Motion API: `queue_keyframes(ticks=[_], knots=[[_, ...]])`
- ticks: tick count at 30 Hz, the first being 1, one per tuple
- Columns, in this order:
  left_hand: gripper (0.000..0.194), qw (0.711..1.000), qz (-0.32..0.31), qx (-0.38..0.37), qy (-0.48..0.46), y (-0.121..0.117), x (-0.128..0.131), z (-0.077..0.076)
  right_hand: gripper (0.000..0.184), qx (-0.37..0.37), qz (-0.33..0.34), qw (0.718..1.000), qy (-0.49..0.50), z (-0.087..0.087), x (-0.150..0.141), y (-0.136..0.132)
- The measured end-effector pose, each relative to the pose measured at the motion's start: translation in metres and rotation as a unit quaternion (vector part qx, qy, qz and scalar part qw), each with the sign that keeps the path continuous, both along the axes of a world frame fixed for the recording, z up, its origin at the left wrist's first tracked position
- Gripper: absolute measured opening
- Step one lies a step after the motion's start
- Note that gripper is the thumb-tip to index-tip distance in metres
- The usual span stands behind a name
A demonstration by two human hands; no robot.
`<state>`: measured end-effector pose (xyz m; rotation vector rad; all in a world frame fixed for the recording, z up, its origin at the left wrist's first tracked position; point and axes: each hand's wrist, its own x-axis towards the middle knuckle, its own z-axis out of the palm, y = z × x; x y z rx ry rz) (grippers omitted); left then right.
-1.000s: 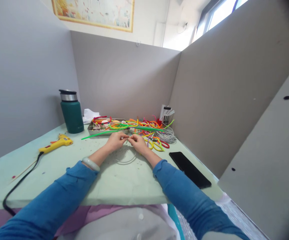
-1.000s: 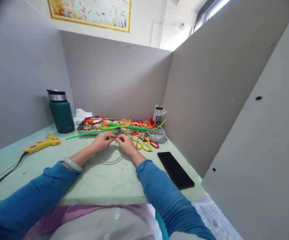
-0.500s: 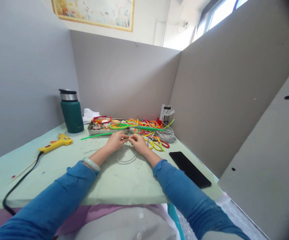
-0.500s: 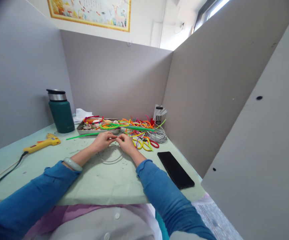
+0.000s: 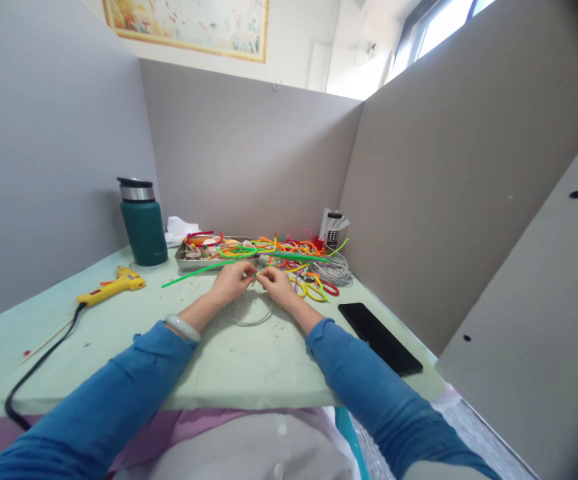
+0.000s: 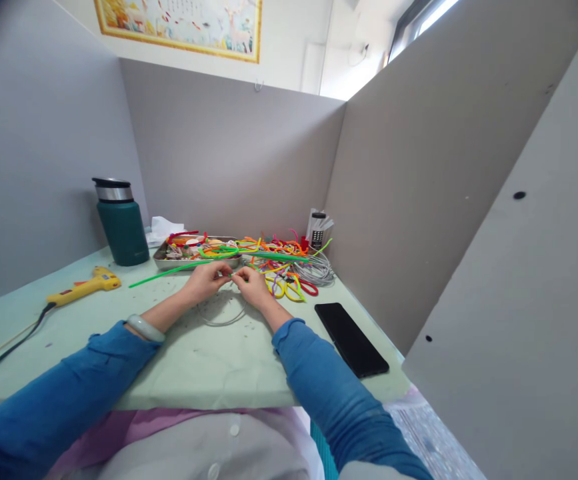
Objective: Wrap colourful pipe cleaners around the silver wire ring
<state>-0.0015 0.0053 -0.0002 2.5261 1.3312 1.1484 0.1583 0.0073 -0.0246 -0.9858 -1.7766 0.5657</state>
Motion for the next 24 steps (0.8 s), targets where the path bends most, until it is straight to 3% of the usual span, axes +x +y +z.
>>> queue_keyframes(ticks=[8, 24], knots=[[0.023, 0.999, 0.005, 0.026, 0.047, 0.0044, -0.001, -0.0021, 0.019, 0.01, -0.004, 1.0, -0.003, -0.001, -0.0002, -0.0006], [0.027, 0.995, 0.029, 0.007, 0.094, 0.0067, -0.0012, -0.0037, 0.017, -0.003, -0.009, 1.0, -0.003, 0.0018, -0.0007, -0.0031]])
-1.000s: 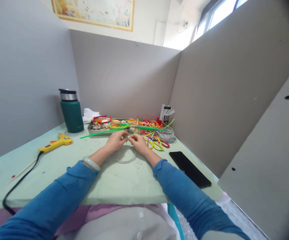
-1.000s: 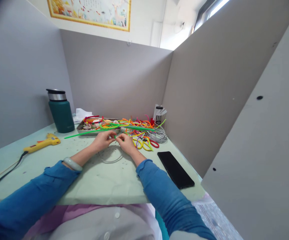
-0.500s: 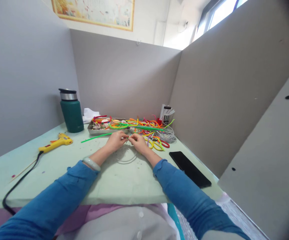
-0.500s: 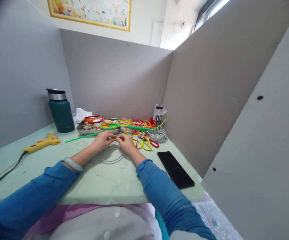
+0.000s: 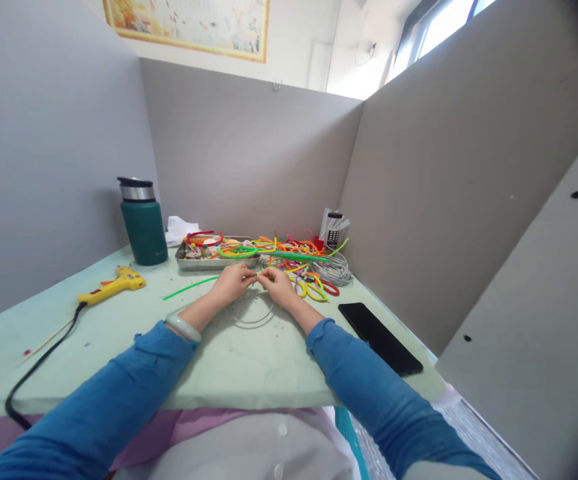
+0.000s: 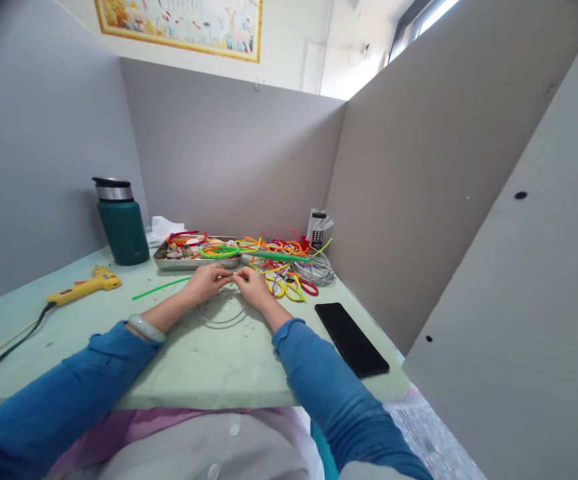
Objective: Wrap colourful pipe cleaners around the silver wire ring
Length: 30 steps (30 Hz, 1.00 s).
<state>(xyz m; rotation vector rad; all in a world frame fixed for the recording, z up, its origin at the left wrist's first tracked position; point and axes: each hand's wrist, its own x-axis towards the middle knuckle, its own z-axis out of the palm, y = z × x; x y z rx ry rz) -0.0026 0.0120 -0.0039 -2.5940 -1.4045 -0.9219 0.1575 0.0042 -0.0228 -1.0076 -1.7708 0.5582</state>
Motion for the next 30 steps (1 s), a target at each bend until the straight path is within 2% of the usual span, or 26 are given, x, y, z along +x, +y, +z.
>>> queue_keyframes(ticks=[11, 18, 30], knots=[[0.031, 0.999, 0.024, -0.046, -0.006, -0.0026, 0.0007, 0.0034, 0.019, 0.012, -0.004, 1.0, -0.009, -0.001, 0.0015, 0.001], [0.029, 0.998, 0.005, -0.061, -0.017, -0.0013, -0.0006, 0.003, 0.021, 0.023, -0.001, 1.0, -0.018, -0.0028, 0.0019, 0.0017], [0.029, 1.0, -0.006, -0.014, 0.006, 0.0004, -0.0022, -0.0002, 0.021, 0.016, 0.0, 1.0, -0.014, -0.0005, 0.0009, -0.0008]])
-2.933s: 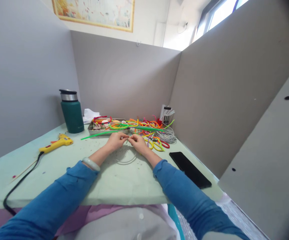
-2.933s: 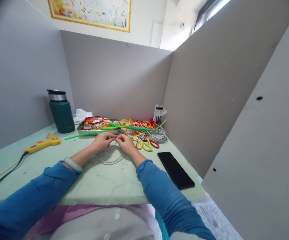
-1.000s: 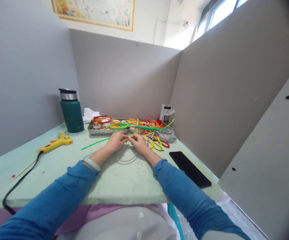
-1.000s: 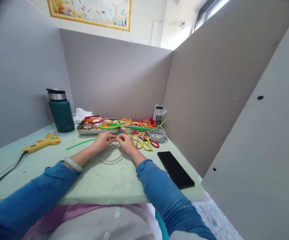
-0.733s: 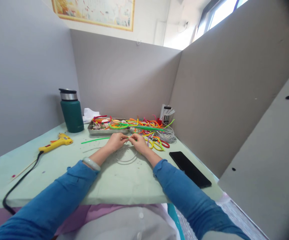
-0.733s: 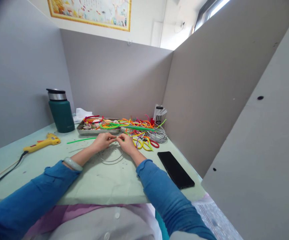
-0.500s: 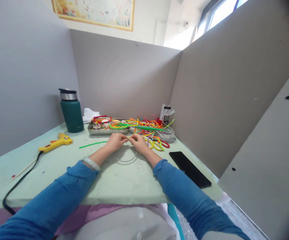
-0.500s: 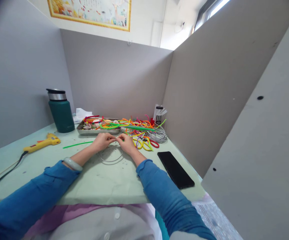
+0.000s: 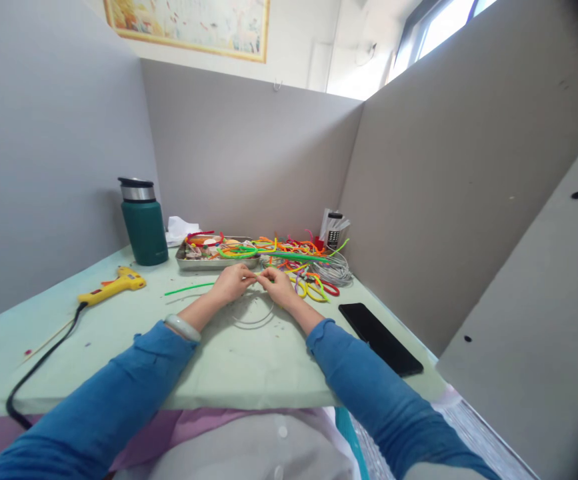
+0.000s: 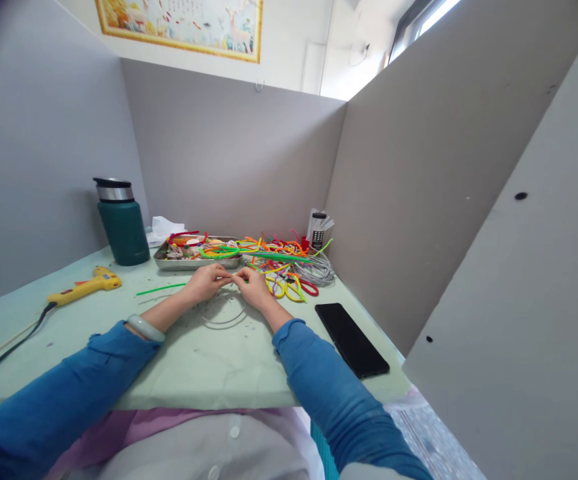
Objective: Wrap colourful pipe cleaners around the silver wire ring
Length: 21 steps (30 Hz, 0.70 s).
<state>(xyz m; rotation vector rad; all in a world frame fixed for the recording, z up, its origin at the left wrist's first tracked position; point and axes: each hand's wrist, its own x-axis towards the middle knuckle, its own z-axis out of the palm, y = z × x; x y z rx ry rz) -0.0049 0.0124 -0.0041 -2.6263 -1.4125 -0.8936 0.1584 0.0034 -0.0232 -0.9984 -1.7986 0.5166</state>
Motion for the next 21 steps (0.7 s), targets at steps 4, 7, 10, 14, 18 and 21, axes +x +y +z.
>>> queue_keyframes(ticks=[4, 7, 10, 14, 18, 21], knots=[[0.029, 1.0, -0.001, -0.006, -0.001, 0.0, 0.0, 0.001, 0.021, -0.006, 0.006, 1.0, 0.001, -0.001, 0.0, 0.001], [0.03, 1.0, -0.006, -0.012, -0.006, 0.001, 0.0, 0.0, 0.022, -0.002, 0.007, 1.0, -0.001, -0.002, 0.001, 0.001], [0.03, 0.999, -0.01, -0.031, -0.015, 0.002, 0.0, 0.0, 0.022, 0.001, 0.002, 1.0, -0.007, -0.002, 0.001, 0.001], [0.031, 0.997, 0.012, -0.067, -0.032, -0.002, 0.001, 0.004, 0.022, -0.003, 0.002, 1.0, -0.007, -0.001, 0.001, 0.0], [0.033, 0.993, 0.016, -0.106, -0.052, -0.01, 0.003, 0.01, 0.022, -0.007, 0.01, 1.0, -0.002, 0.0, 0.001, -0.001], [0.035, 0.989, 0.017, -0.131, -0.072, -0.013, 0.004, 0.011, 0.021, -0.006, 0.013, 1.0, -0.002, 0.0, 0.001, 0.0]])
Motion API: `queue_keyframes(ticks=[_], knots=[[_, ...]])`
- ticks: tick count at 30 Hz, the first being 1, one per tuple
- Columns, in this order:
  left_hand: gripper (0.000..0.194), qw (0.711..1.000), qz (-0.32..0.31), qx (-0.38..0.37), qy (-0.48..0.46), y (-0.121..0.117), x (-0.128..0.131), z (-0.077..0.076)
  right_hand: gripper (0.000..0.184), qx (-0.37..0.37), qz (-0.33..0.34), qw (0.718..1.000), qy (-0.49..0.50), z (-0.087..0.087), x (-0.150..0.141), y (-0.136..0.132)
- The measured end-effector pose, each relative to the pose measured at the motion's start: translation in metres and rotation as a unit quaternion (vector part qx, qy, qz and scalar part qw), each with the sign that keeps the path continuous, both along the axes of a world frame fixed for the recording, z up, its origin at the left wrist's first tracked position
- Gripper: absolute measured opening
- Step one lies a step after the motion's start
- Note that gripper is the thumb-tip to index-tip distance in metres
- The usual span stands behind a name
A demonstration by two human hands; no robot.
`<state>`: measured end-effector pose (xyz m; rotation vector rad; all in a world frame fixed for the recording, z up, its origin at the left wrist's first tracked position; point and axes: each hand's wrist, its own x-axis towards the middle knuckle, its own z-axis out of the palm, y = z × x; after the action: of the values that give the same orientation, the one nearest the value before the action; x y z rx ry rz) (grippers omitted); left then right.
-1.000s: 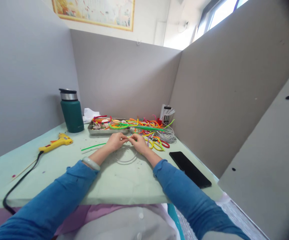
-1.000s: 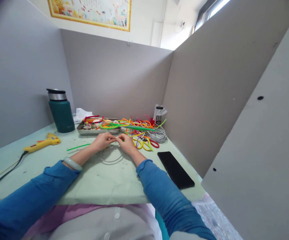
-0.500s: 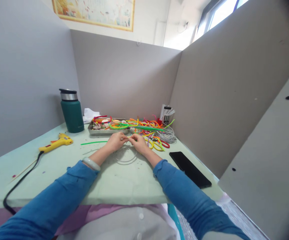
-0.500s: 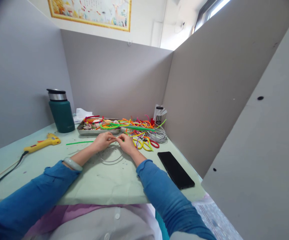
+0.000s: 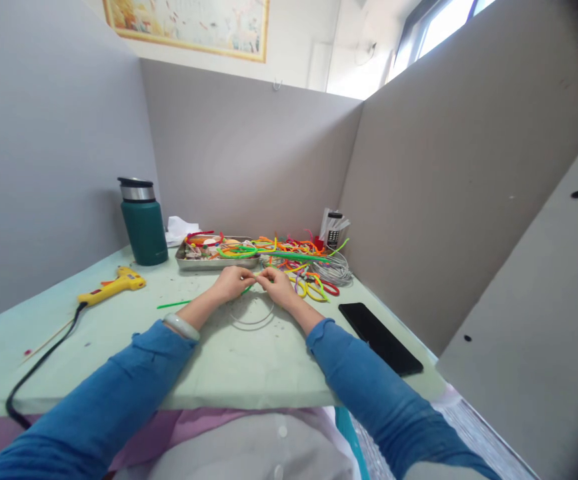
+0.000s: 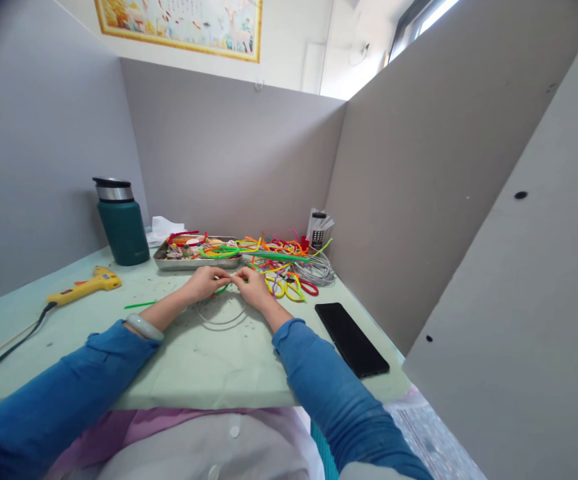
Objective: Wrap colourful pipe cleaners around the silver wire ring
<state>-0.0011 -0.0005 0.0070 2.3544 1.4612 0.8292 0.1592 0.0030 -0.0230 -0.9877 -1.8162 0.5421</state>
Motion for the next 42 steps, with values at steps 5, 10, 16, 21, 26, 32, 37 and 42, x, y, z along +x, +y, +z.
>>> queue_keyframes(ticks=[5, 10, 16, 21, 26, 32, 37, 42], knots=[[0.035, 1.0, 0.005, 0.003, -0.004, 0.0017, -0.0006, -0.0023, 0.021, -0.004, -0.009, 1.0, -0.006, -0.0002, -0.0001, -0.0001], [0.035, 1.0, 0.006, 0.003, -0.008, 0.0029, -0.0017, -0.003, 0.021, -0.005, -0.01, 1.0, -0.005, 0.0004, -0.0003, -0.0009], [0.034, 0.999, 0.012, -0.025, -0.028, 0.0034, -0.0016, -0.0039, 0.021, -0.005, -0.004, 1.0, -0.001, 0.0007, -0.0003, -0.0008], [0.032, 0.992, 0.013, -0.085, -0.087, 0.0039, -0.001, -0.0064, 0.022, -0.004, 0.0, 1.0, 0.001, -0.0003, -0.0002, 0.0001], [0.031, 0.979, 0.017, -0.138, -0.151, 0.0056, -0.0005, -0.0086, 0.021, -0.006, -0.005, 1.0, -0.004, -0.0012, -0.0003, 0.001], [0.031, 0.961, 0.004, -0.188, -0.201, 0.0037, 0.0005, -0.0071, 0.02, -0.006, 0.001, 1.0, -0.003, -0.0004, -0.0005, -0.0002], [0.03, 0.953, 0.002, -0.2, -0.228, -0.0001, 0.0018, -0.0039, 0.021, -0.004, -0.001, 1.0, -0.007, -0.0017, -0.0004, 0.0008], [0.029, 0.953, -0.006, -0.202, -0.227, 0.0007, 0.0009, -0.0039, 0.021, -0.002, -0.003, 1.0, -0.007, -0.0024, 0.0, 0.0011]])
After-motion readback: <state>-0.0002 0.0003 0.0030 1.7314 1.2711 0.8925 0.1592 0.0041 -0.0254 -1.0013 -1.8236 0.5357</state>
